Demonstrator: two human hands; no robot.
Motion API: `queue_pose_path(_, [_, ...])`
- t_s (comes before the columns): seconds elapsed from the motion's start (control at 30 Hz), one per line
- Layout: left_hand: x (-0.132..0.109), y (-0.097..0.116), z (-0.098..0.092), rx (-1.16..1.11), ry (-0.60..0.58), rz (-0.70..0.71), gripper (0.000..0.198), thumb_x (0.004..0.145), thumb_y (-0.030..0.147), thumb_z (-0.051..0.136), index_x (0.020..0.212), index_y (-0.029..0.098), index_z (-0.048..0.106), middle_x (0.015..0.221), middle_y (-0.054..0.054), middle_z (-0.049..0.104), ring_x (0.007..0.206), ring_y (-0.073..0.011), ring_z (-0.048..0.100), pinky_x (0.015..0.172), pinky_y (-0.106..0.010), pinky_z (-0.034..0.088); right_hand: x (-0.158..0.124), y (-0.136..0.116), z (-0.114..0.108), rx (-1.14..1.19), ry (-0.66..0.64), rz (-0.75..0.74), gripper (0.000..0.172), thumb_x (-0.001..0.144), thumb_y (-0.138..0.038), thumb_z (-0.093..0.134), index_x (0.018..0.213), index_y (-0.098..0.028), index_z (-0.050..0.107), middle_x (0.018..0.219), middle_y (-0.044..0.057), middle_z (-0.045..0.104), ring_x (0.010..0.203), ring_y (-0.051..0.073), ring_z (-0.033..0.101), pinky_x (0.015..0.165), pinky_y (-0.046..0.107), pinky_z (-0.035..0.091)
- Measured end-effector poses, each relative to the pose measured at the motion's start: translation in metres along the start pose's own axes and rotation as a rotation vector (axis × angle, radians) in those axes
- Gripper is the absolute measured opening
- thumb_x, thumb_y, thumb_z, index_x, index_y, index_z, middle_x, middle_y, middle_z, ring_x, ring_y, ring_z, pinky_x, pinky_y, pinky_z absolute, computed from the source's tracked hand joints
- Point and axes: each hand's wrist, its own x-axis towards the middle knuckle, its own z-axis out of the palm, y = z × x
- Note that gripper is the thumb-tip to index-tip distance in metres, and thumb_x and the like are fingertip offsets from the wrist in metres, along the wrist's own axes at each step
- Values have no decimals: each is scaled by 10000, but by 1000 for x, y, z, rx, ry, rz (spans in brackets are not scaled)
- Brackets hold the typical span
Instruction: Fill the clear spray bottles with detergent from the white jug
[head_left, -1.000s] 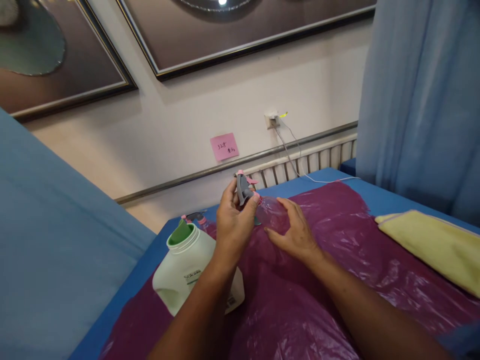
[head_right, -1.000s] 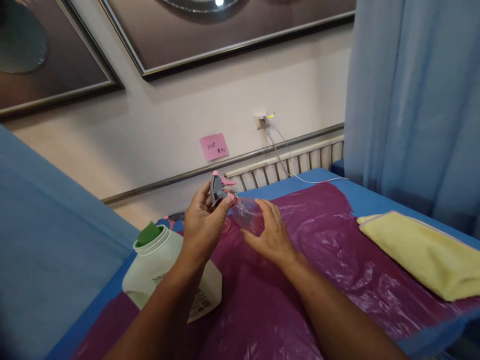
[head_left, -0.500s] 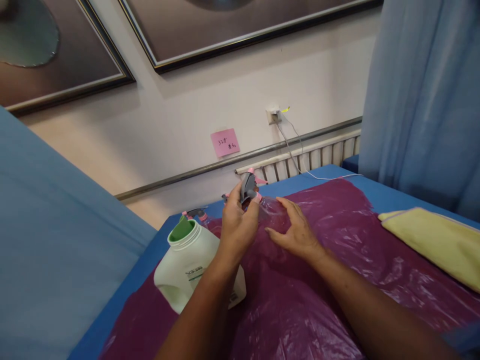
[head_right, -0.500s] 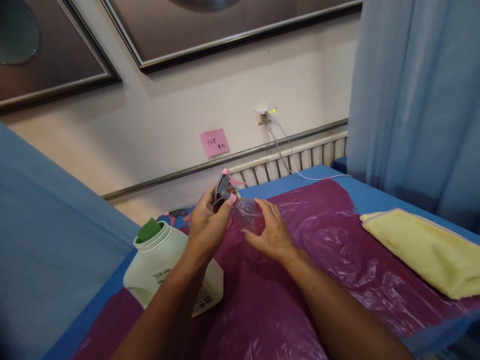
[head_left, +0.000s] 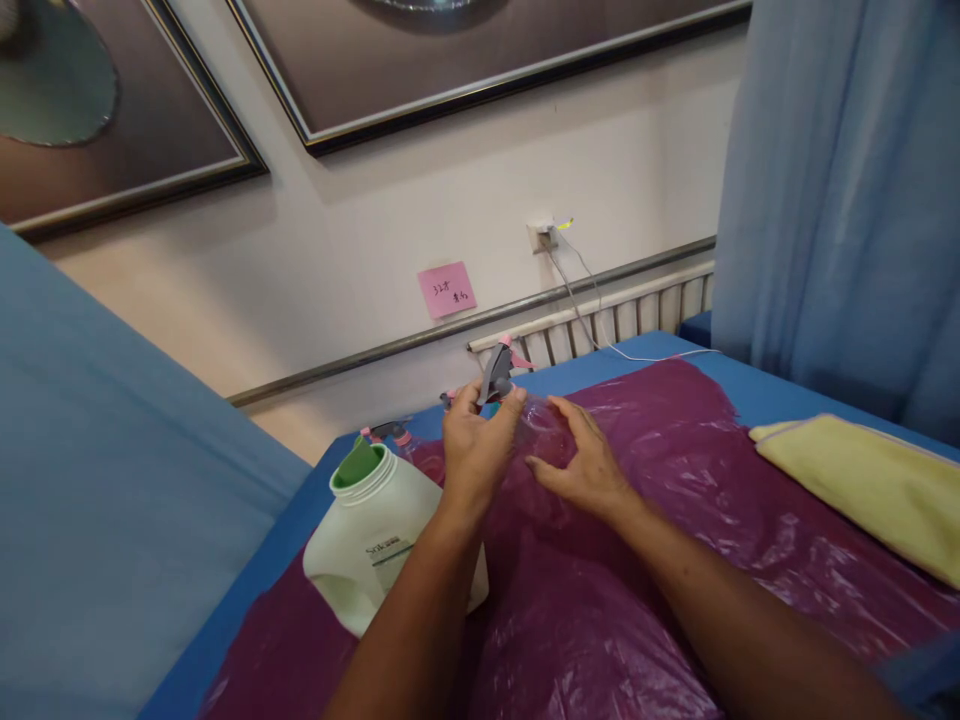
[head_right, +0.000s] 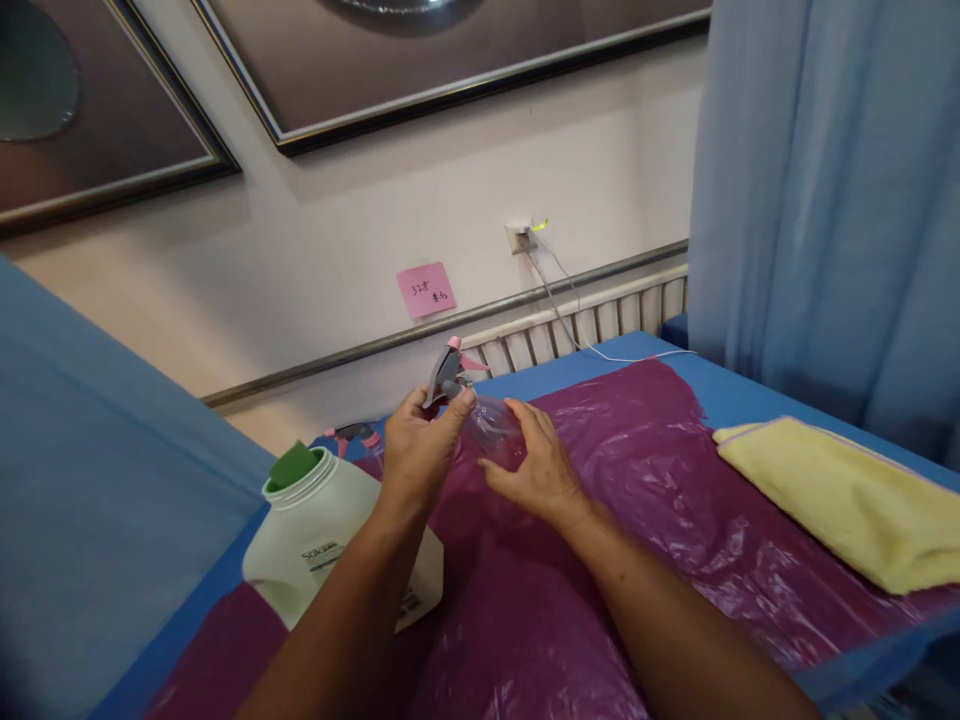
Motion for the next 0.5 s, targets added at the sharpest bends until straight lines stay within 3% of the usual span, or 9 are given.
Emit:
queue_pose_path(0.1, [0, -5, 4, -68, -31, 12, 363, 867, 394, 859, 1175, 212, 797, 1145, -88, 806, 1094, -260, 736, 1033, -401, 548, 0, 4, 1, 4, 1, 21, 844, 792, -330, 855, 1565, -269, 523, 1496, 149, 667, 1398, 365, 632, 1212, 605, 516])
queue_pose_path(0.23, [0, -15, 12, -206, 22, -45, 595, 851, 294, 861, 1415, 252, 680, 1275, -98, 788, 1203, -273, 738, 1101, -438, 537, -1, 10, 3, 7, 0, 40, 818, 800, -349, 850, 1550, -245, 538, 1502, 161, 669, 1408, 369, 630, 1225, 607, 506])
queue_pose_path(0.5, [-3, -18, 32, -366, -5, -46, 602, 801, 356, 916, 1325, 203, 663, 1265, -136, 787, 1230, -286, 740, 1079, -435, 549, 1, 13, 3, 22, 18, 51, 821, 795, -319, 839, 1557, -251, 540, 1502, 162, 671, 1407, 367, 632, 1229, 606, 498])
